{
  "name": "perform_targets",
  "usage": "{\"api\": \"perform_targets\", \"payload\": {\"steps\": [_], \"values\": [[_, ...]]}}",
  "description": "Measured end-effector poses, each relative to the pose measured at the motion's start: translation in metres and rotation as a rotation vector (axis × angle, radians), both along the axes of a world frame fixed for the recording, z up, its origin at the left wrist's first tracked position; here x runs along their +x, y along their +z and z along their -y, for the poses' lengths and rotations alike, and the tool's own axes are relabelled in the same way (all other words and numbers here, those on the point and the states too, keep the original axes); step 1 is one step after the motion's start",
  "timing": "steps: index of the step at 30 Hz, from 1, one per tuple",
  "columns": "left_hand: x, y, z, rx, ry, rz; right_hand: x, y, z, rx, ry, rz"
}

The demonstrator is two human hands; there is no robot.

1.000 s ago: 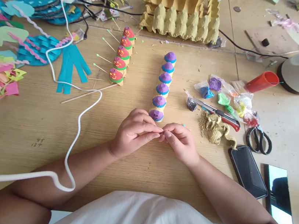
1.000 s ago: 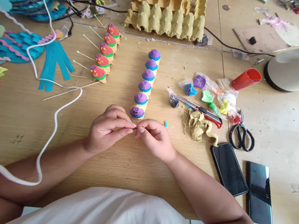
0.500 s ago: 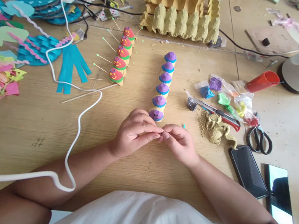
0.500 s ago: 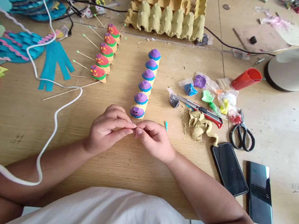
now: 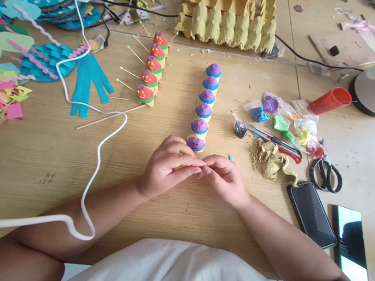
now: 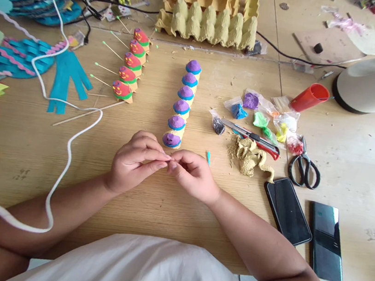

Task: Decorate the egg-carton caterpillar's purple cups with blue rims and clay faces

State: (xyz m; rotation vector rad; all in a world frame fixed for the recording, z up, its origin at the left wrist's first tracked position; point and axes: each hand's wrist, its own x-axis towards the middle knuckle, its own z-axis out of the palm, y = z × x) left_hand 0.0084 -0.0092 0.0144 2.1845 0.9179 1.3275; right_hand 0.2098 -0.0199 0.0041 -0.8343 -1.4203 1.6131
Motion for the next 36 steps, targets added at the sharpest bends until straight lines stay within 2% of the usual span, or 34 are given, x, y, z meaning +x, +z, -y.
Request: {"api": "perform_targets", "payload": {"steps": [19,30,36], "values": [[0.0012,-0.0027,-0.0008,0.000,-0.011,-0.002,-0.0006,-0.0004,-0.0001,0.052,-0.021,-0.039],[0.0012,0.0002,0.0016,-0.055,0.013,-0.007,0.0012,-0.0009,-0.0004,0.058,-0.055,0.010],[0.0019,-0.0007,0.0009,-0.032,0.012,0.007,0.0004,-0.0011,-0.0007,0.058,-0.056,0.036]]}}
